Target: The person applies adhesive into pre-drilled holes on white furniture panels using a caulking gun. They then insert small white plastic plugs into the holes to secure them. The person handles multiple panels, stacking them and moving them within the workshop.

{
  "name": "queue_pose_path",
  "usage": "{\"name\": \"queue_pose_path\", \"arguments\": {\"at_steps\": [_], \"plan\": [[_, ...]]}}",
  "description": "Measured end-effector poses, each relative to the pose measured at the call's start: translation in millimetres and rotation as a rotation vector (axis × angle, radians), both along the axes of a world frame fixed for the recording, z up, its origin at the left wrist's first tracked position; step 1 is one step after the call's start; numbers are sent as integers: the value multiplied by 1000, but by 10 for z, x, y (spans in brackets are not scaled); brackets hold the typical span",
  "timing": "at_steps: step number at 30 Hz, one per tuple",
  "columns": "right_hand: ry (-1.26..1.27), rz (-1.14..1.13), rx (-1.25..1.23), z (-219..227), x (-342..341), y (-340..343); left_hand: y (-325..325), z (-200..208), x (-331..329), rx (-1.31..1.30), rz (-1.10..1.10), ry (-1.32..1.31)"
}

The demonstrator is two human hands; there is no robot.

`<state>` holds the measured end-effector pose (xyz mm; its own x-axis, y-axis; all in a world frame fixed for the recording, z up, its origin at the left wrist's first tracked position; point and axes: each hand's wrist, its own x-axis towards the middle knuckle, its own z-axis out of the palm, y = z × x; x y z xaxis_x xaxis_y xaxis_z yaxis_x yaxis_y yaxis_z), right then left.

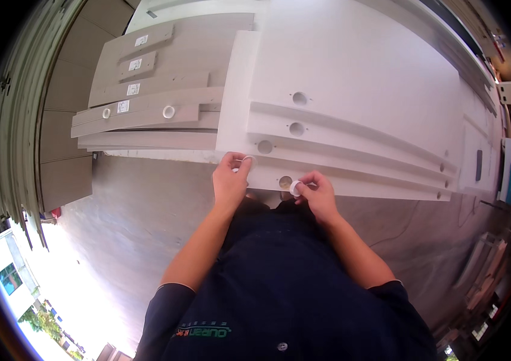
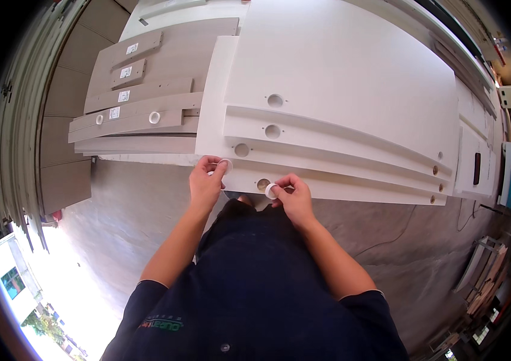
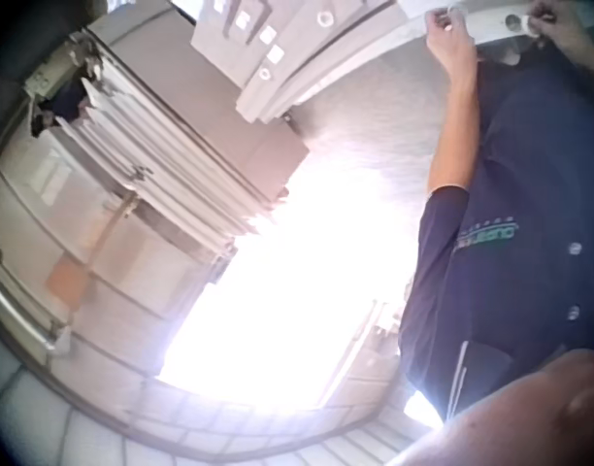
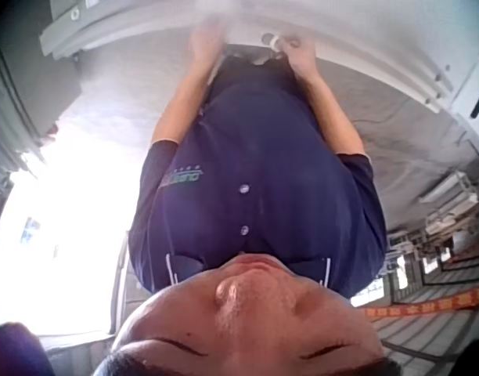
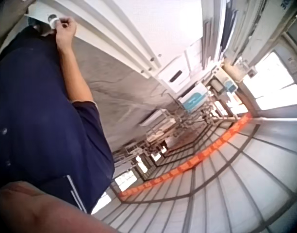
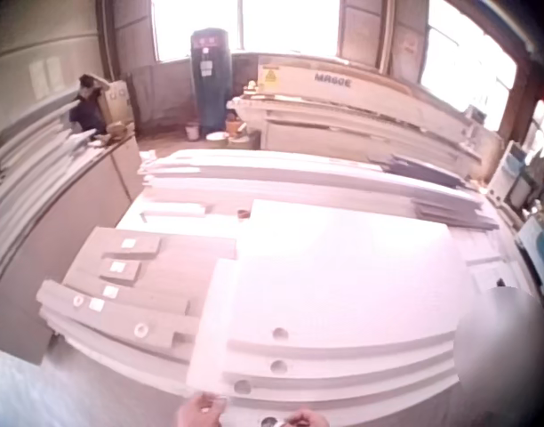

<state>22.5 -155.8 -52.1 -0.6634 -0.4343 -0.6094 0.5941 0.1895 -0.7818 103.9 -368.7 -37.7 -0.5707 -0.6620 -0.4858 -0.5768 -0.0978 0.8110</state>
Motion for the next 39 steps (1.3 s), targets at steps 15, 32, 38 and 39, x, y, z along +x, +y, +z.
{"name": "queue_pose_path", "arguments": {"at_steps": [15, 32, 38, 39], "plan": [[-74, -76, -35, 32, -110, 229, 436, -49, -243, -366, -395, -126], [-109, -109, -70, 83, -254, 450, 712, -81, -106, -449, -496, -239], [-115, -122, -85, 87, -272, 581, 836, -131, -129, -551, -509, -248], [-116, -125, -88, 84, -276, 603, 845, -131, -131, -559, -509, -250]]}}
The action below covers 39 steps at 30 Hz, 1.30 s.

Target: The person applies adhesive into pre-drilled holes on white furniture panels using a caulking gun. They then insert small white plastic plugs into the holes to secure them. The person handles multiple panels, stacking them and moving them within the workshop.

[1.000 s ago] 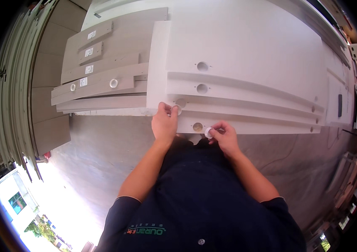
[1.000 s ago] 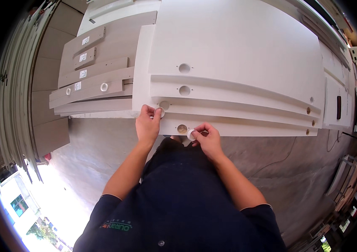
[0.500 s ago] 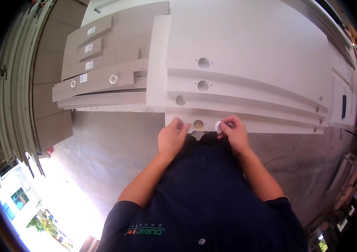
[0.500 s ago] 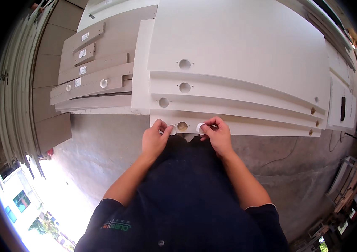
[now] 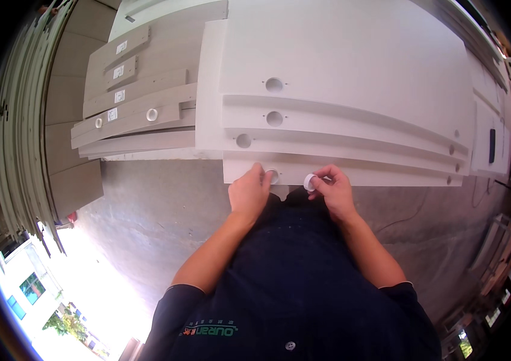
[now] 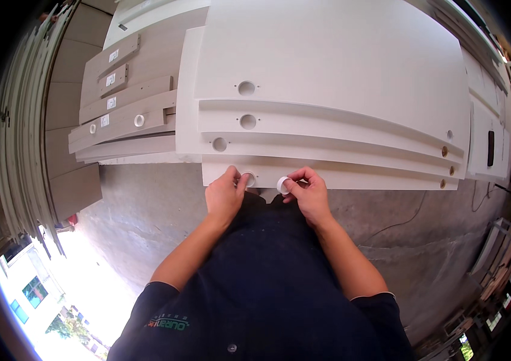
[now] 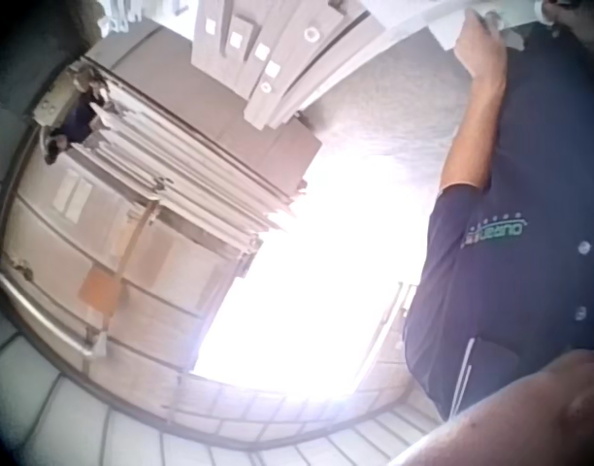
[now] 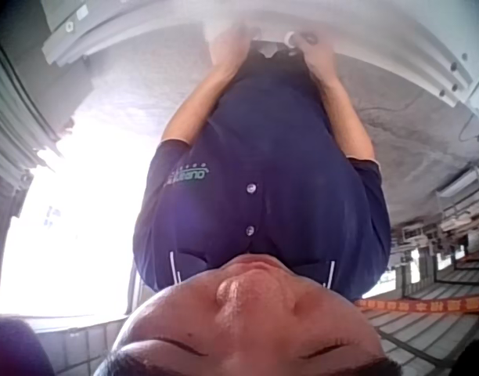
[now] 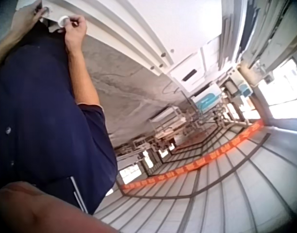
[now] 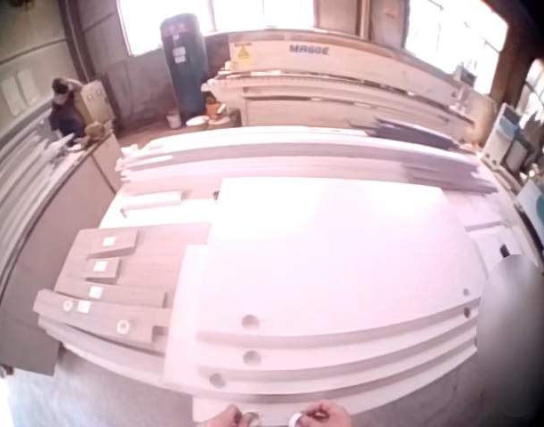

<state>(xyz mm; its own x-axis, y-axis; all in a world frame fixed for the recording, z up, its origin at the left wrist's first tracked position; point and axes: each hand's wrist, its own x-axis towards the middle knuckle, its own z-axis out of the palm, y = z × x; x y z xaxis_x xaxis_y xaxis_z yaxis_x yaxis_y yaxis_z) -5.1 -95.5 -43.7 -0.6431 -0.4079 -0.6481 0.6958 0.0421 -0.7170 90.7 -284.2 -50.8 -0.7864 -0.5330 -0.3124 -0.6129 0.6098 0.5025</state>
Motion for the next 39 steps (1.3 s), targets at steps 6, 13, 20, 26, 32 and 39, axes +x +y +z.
{"name": "queue_pose_path", "arguments": {"at_steps": [6, 13, 20, 26, 32, 39], "plan": [[-3, -10, -19, -27, -44, 138, 55, 45, -76, -23, 11, -130], [-10, 10, -49, -55, -146, 299, 32, 67, -210, -96, -14, -278], [-5, 57, -54, -61, -243, 447, 92, 255, -243, -146, 94, -364], [11, 18, -87, -61, -252, 637, 77, 189, -211, -159, 143, -380], [90, -37, -81, -110, -147, 884, 65, 179, -281, -194, 18, -380], [77, -339, -154, 208, 26, 1375, -6, 153, -269, -197, -54, -352]]}}
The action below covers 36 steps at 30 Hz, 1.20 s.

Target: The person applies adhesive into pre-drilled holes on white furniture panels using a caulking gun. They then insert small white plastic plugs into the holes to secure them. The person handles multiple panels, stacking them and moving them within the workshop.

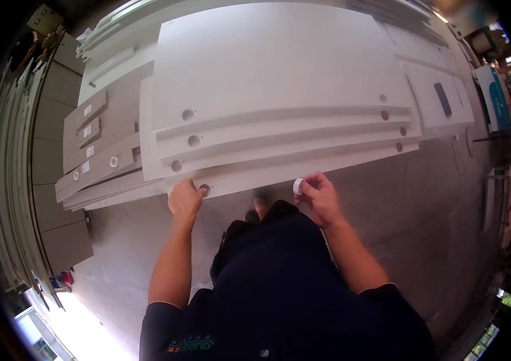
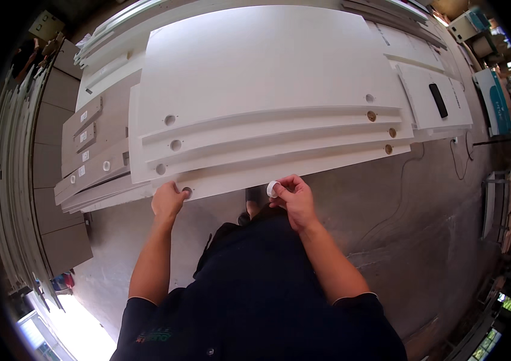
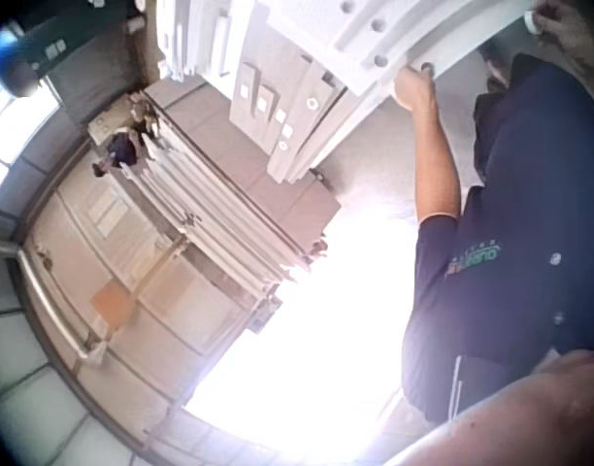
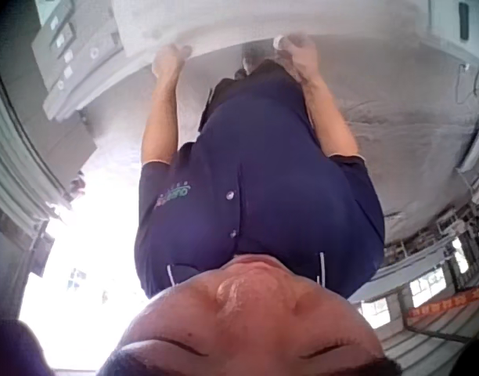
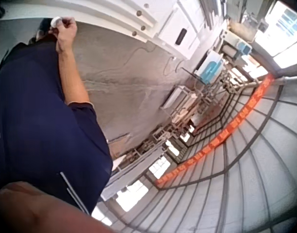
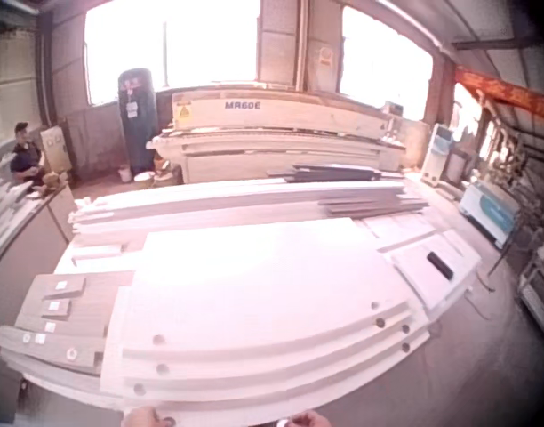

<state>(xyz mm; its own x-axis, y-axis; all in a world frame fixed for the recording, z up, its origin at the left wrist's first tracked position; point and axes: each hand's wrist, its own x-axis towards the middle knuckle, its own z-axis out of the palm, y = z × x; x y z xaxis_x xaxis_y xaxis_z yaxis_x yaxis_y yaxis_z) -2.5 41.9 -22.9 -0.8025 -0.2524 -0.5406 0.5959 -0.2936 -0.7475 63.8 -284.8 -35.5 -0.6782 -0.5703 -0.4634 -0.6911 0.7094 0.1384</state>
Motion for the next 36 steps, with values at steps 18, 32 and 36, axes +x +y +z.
{"name": "queue_pose_path", "arguments": {"at_steps": [18, 32, 36], "plan": [[166, -491, 559, -290, -933, 2768, 1213, -1476, 2451, 517, 724, 207], [445, 53, 1127, -583, -1990, 3347, 3225, -1095, 1835, 453, 962, 137], [550, 91, 1203, -533, -2017, 3307, 3501, -1072, 1857, 463, 992, 132]]}}
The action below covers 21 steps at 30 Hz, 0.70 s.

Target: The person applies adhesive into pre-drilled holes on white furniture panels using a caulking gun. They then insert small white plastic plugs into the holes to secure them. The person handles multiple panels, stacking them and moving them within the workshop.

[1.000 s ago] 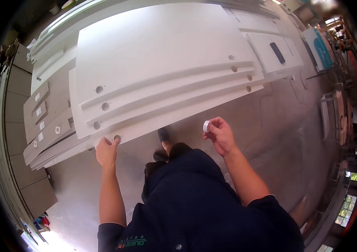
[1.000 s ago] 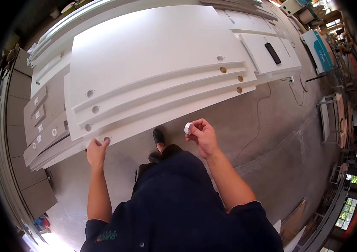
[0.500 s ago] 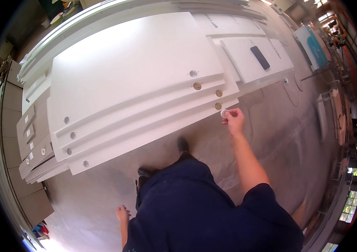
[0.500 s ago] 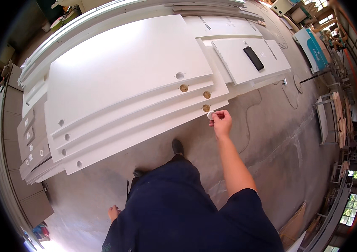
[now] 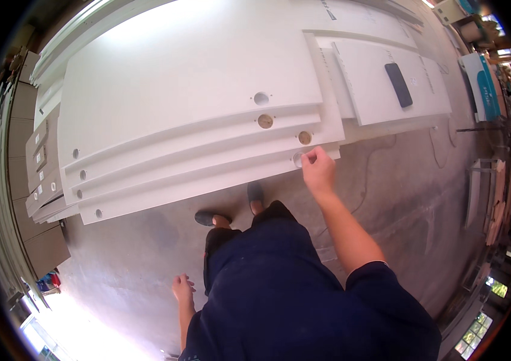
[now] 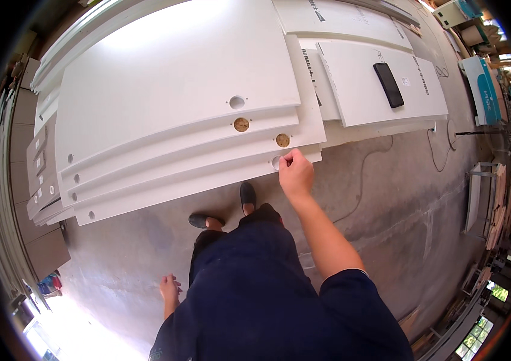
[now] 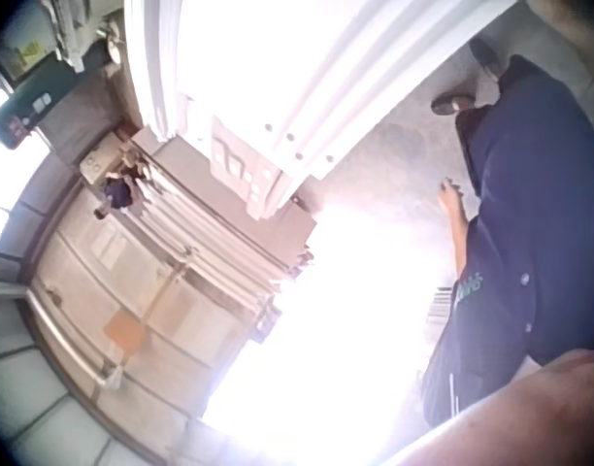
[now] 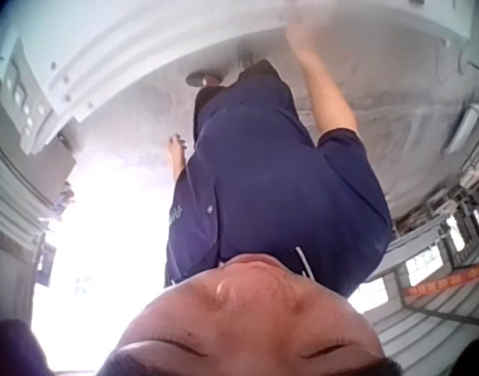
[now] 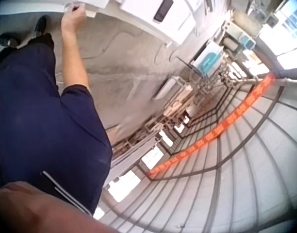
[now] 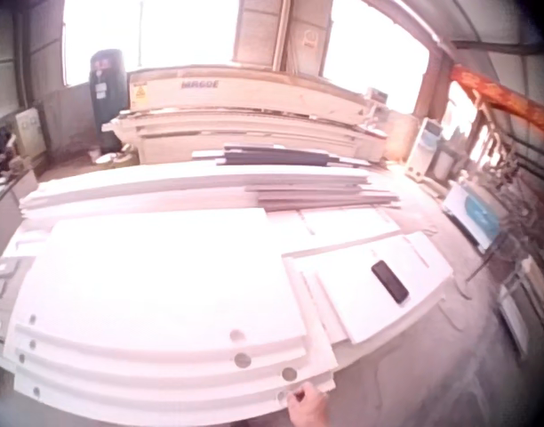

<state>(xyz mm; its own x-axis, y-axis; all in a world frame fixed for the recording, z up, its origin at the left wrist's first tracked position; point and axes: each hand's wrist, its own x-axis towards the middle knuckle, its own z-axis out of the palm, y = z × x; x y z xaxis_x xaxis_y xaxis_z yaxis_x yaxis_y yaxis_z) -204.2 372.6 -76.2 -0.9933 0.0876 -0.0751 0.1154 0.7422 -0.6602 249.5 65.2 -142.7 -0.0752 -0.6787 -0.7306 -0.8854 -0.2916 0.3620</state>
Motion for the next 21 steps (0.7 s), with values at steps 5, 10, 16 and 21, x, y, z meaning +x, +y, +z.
{"name": "queue_pose_path", "arguments": {"at_steps": [5, 10, 16, 21], "plan": [[28, 41, -3, -63, -9, 29, 197, 65, 29, 29, 49, -36], [-53, 59, 5, -55, -57, 47, 229, 85, -5, 20, 33, -60], [-209, 80, 288, 81, -111, -94, 214, 79, -85, 10, 47, -18], [-126, 149, 210, 18, -74, 1, 263, 72, -101, 7, 79, 18]]}}
